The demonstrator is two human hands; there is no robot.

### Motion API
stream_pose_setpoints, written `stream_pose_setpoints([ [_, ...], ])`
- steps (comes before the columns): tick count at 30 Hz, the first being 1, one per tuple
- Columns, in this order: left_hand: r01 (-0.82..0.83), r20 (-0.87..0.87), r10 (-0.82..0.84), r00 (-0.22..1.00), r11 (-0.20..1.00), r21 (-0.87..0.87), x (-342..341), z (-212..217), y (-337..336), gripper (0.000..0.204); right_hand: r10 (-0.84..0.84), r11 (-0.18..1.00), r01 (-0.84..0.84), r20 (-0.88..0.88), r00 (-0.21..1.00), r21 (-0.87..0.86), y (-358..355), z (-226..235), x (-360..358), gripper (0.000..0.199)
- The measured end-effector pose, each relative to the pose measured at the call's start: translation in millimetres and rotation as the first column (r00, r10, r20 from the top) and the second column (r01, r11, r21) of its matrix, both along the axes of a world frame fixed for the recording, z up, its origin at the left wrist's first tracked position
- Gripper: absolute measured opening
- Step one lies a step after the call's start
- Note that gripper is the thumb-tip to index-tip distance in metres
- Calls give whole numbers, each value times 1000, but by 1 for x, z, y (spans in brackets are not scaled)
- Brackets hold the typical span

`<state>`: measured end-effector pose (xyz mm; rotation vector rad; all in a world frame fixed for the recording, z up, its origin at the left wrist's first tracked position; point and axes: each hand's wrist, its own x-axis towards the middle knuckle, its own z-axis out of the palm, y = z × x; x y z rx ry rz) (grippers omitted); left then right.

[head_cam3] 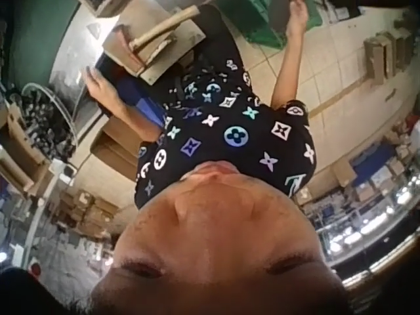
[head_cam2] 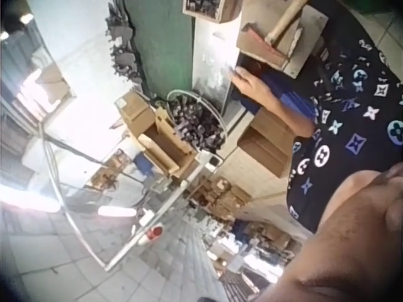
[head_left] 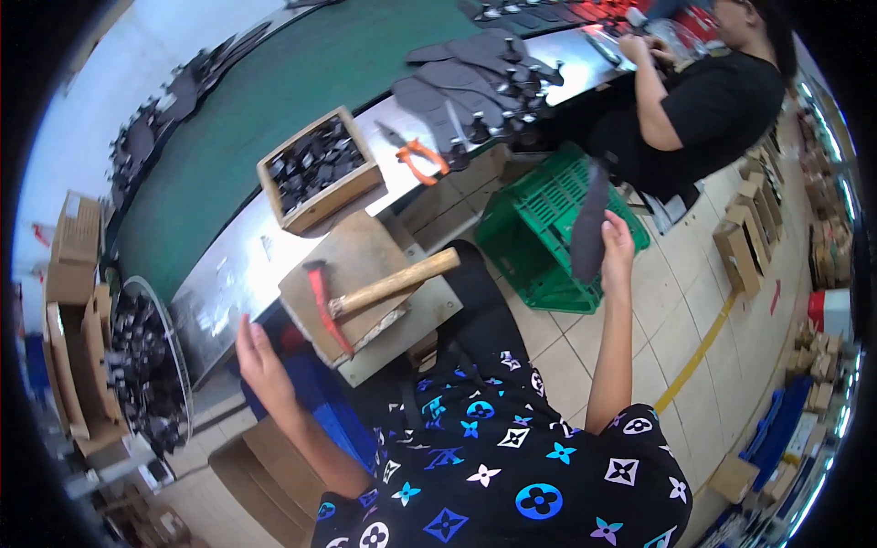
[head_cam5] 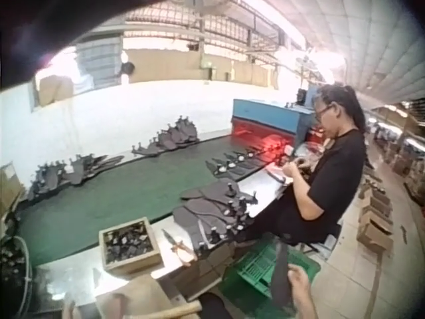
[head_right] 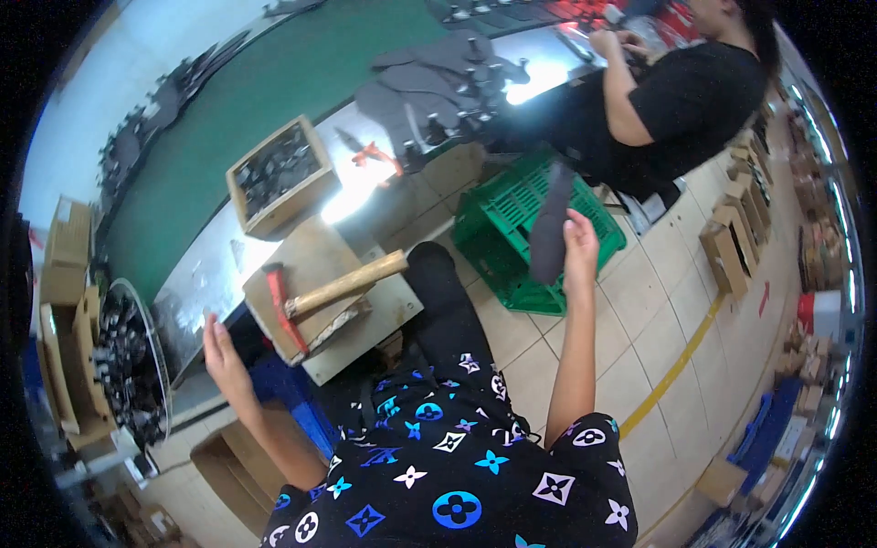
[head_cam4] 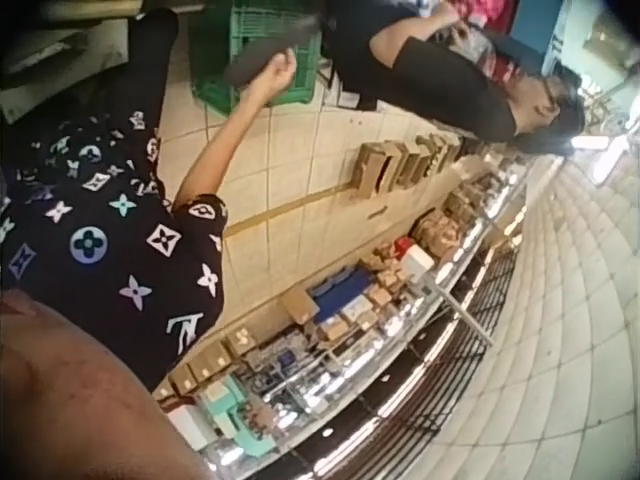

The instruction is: Assembling shoe components by nailing and hammering parts together on a workbench.

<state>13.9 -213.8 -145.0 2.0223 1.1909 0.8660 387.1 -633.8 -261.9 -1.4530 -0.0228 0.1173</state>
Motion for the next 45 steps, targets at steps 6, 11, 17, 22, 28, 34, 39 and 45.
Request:
stream_pose_setpoints([
  [6, 82, 226, 41, 973, 858, -508, -16, -81, -6, 41, -119, 424, 141, 99, 988, -895, -80, -166, 49, 31],
  [11, 81, 493, 239, 836, 836, -542, -47, -102, -31, 46, 266, 734, -85, 171, 949, -674, 110, -78, -51, 27],
  [17, -176, 252, 322, 913, 866, -469, 3, -189, 14, 51, 681, 685, -727, -309, 664, -55, 232, -140, -81, 44],
  [22, 255, 387, 51, 921, 673, -695, -23, -217, -2, 72, 732, 674, -623, -467, 495, 396, 222, -132, -125, 55],
  [28, 337, 468, 145, 872, 515, -788, -30, -234, -7, 80, 658, 749, -603, -409, 632, 274, 199, -132, -149, 53],
  [34, 150, 311, 214, 926, 549, -823, -8, -194, -27, 79, 687, 717, -657, -390, 613, 231, 199, -149, -119, 52],
  [39, 133, 306, 239, 922, 545, -828, -11, -212, -31, 80, 501, 839, -530, -203, 841, -125, 194, -153, -106, 39],
  [45, 52, 244, 290, 925, 540, -840, -21, -224, -32, 77, 578, 816, -570, -107, 809, 100, 216, -17, -94, 44],
])
